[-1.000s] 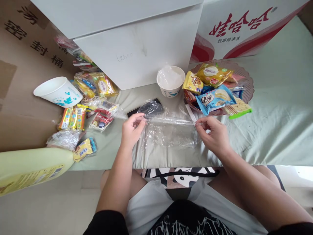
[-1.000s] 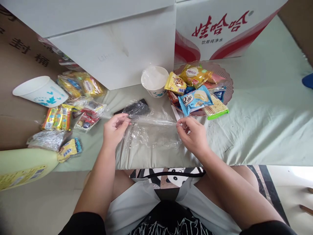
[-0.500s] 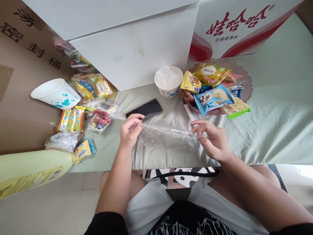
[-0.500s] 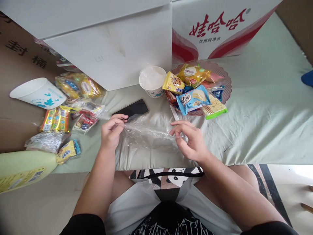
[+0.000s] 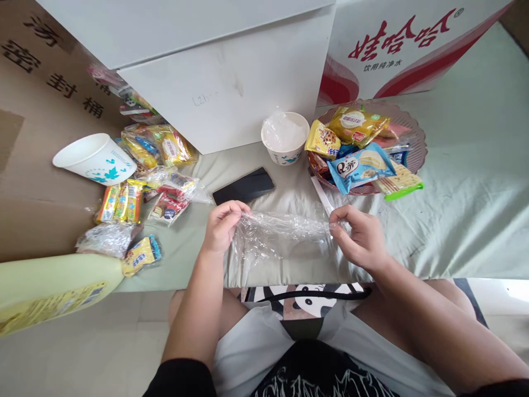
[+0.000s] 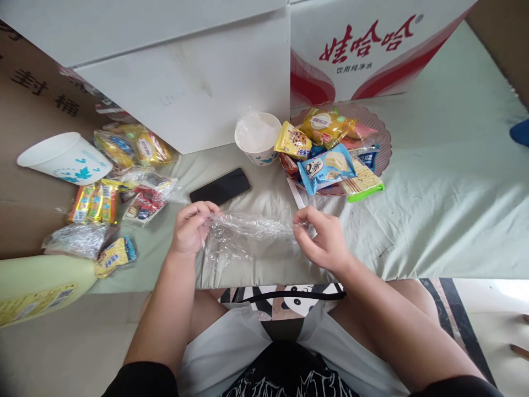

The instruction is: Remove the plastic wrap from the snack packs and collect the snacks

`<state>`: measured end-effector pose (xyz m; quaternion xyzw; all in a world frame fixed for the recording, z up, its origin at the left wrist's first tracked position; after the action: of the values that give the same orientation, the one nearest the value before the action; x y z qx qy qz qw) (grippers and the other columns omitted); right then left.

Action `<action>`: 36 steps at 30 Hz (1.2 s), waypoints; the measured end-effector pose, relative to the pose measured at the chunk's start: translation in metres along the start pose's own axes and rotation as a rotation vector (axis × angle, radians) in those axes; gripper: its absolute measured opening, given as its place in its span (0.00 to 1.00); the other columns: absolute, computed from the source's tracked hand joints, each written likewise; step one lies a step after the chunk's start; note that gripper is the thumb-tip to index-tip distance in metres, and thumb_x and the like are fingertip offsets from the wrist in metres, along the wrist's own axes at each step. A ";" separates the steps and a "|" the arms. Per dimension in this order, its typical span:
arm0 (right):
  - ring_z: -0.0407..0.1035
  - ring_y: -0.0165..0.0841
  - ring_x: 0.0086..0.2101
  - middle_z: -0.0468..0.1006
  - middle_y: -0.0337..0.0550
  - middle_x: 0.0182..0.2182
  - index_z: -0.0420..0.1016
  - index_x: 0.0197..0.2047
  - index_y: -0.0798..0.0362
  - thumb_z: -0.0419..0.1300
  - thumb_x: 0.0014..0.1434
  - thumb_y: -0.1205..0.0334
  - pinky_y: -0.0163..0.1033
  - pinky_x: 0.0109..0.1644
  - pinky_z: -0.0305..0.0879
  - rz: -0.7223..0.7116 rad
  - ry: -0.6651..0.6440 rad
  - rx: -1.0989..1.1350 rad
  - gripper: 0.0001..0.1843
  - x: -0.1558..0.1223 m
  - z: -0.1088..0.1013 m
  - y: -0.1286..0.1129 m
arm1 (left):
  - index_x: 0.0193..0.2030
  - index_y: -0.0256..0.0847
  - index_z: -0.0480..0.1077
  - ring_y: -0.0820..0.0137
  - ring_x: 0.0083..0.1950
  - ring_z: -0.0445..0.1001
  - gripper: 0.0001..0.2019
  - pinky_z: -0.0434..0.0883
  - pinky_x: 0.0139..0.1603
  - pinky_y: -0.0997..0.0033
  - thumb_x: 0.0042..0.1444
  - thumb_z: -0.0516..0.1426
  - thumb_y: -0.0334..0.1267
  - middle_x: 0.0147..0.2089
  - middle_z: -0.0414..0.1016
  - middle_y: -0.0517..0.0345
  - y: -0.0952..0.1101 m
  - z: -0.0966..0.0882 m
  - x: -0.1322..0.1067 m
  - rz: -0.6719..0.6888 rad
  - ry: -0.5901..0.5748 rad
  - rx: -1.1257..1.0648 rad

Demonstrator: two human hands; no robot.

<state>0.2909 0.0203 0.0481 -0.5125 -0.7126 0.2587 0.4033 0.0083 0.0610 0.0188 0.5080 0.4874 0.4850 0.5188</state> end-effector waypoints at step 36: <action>0.70 0.30 0.23 0.76 0.36 0.24 0.68 0.35 0.49 0.54 0.59 0.65 0.34 0.29 0.65 -0.033 -0.219 -0.012 0.03 -0.001 0.016 0.001 | 0.25 0.41 0.73 0.67 0.32 0.73 0.12 0.68 0.33 0.66 0.53 0.61 0.45 0.31 0.79 0.55 -0.012 0.008 0.002 -0.045 -0.068 0.160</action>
<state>0.2780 0.0206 0.0385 -0.4717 -0.7621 0.3023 0.3244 0.0161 0.0625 0.0064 0.5531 0.5180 0.4150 0.5036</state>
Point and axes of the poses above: each hand's wrist, its own x-axis towards the middle knuckle, its own z-axis out of the palm, y = z × x, the point moved 5 cm from there along x, towards the middle knuckle
